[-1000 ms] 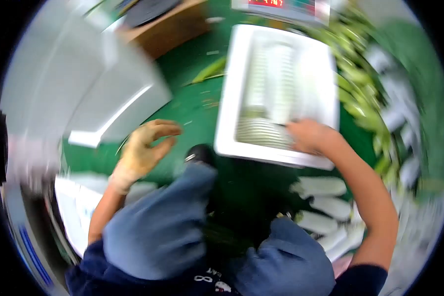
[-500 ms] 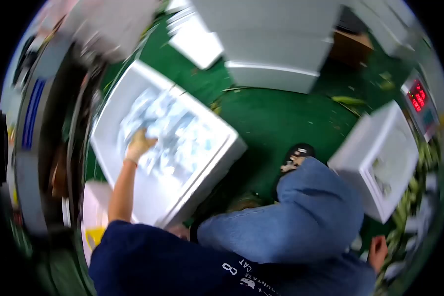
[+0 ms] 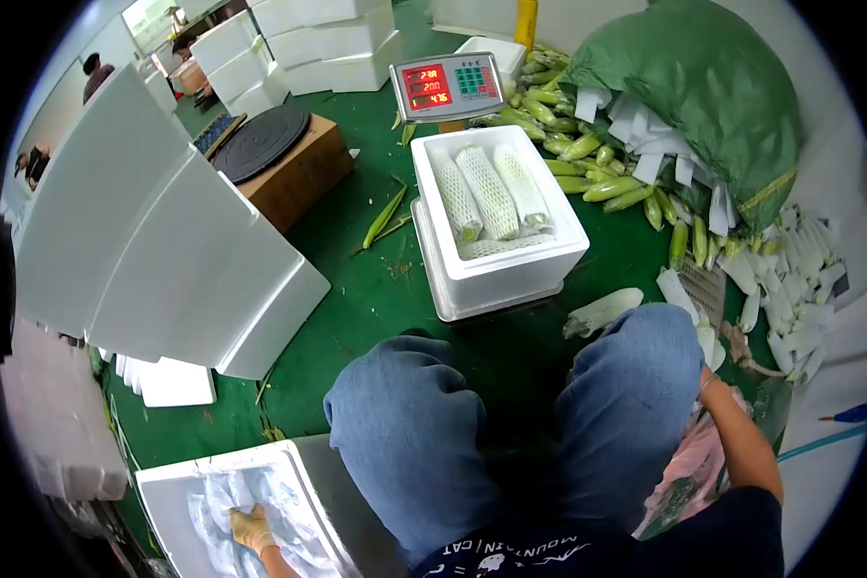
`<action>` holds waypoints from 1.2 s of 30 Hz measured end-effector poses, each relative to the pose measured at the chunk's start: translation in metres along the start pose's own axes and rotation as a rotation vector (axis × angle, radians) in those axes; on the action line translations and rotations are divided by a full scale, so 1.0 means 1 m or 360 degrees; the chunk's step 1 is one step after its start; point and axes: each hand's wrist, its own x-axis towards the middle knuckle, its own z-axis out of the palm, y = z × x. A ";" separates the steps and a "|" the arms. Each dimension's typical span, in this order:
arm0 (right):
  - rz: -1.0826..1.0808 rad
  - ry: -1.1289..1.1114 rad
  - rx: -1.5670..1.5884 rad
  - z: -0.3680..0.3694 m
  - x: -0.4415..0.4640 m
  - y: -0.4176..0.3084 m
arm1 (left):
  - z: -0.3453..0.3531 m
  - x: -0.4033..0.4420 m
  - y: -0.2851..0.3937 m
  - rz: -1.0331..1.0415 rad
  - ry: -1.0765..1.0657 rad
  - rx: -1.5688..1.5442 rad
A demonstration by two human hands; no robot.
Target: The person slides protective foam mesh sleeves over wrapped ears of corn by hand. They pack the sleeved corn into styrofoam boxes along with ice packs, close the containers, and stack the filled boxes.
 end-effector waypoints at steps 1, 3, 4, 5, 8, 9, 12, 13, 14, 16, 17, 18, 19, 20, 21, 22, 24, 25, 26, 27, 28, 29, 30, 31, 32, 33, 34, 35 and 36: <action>0.0013 0.0000 -0.0005 0.000 -0.001 0.000 | -0.012 -0.003 0.007 0.0042 -0.0190 0.0126; 0.0028 0.0007 -0.0006 0.001 -0.005 0.000 | 0.000 0.000 -0.006 0.0202 -0.0109 0.0201; 0.0029 0.0006 -0.0010 0.001 -0.008 -0.001 | 0.009 0.004 -0.012 0.0340 -0.0051 0.0274; 0.0031 0.0003 -0.0022 0.002 -0.008 0.000 | 0.009 0.002 -0.004 0.0354 -0.0039 0.0272; 0.0061 0.0003 -0.0033 0.005 -0.010 -0.003 | 0.013 -0.001 0.024 -0.0210 0.0115 -0.0040; 0.0071 0.0007 -0.0028 0.008 -0.011 -0.003 | 0.017 0.002 0.030 -0.0380 0.0114 -0.0082; 0.0092 0.0020 -0.0035 0.012 -0.013 -0.005 | 0.033 0.005 0.021 -0.0528 0.0085 -0.0096; 0.0097 0.0020 -0.0036 0.020 -0.011 -0.007 | 0.028 0.005 0.014 -0.0422 0.0077 -0.0008; 0.0100 0.0023 -0.0031 0.019 -0.013 -0.005 | 0.020 0.005 0.008 -0.0313 0.0077 0.0077; 0.0126 0.0026 -0.0004 0.015 -0.019 -0.001 | -0.003 0.002 0.003 -0.0186 0.0040 0.0047; 0.0125 0.0029 0.0006 0.011 -0.023 0.002 | -0.001 0.005 -0.012 0.0046 0.0099 -0.0108; 0.0134 0.0024 0.0031 0.008 -0.029 0.005 | -0.002 0.005 -0.019 0.0274 0.0144 -0.0267; 0.0141 0.0028 0.0051 0.001 -0.034 0.008 | -0.049 -0.010 0.007 0.0060 -0.0026 -0.0508; 0.0140 0.0035 0.0091 -0.006 -0.040 0.012 | -0.040 -0.006 -0.015 0.0052 -0.0090 -0.1108; 0.0136 0.0051 0.0139 -0.012 -0.044 0.016 | -0.117 -0.044 0.031 -0.0236 -0.0243 -0.1120; 0.0120 0.0082 0.0213 -0.021 -0.044 0.014 | -0.194 -0.082 0.077 -0.0526 -0.0393 -0.1116; 0.0145 0.0078 0.0481 -0.040 -0.034 0.004 | -0.186 -0.064 0.041 0.0353 -0.0109 -0.1040; 0.0195 -0.0006 0.0635 -0.065 -0.015 -0.026 | -0.201 -0.057 0.059 0.0611 -0.0052 -0.1113; 0.0253 -0.0085 0.0785 -0.089 0.004 -0.056 | -0.217 -0.048 0.082 0.0869 -0.0002 -0.1168; 0.0188 -0.0075 0.0779 -0.107 0.026 -0.079 | -0.220 -0.034 0.115 0.1029 0.0144 -0.1252; 0.0126 -0.0067 0.0777 -0.117 0.048 -0.095 | -0.235 -0.030 0.167 0.1191 0.0286 -0.1330; -0.0017 0.0030 0.0820 -0.117 0.069 -0.103 | -0.257 -0.042 0.226 0.1266 0.0005 -0.1599; -0.0163 0.0131 0.0860 -0.113 0.090 -0.105 | -0.270 -0.045 0.283 0.1283 -0.0200 -0.1460; -0.0168 0.0172 0.0978 -0.103 0.112 -0.103 | -0.266 -0.054 0.342 0.1531 -0.0320 -0.1648; -0.0170 0.0217 0.1094 -0.089 0.130 -0.097 | -0.291 -0.080 0.411 0.1826 -0.0661 -0.1516; -0.0160 0.0210 0.1100 -0.076 0.144 -0.090 | -0.282 -0.087 0.471 0.2259 -0.0778 -0.1436; -0.0077 0.0253 0.1399 -0.063 0.157 -0.082 | -0.290 -0.108 0.522 0.2486 -0.1098 -0.1185; 0.0009 0.0300 0.1697 -0.051 0.167 -0.075 | -0.271 -0.118 0.572 0.2580 -0.1381 -0.1066; 0.0010 0.0308 0.1689 -0.044 0.173 -0.068 | -0.244 -0.126 0.614 0.2630 -0.1679 -0.1055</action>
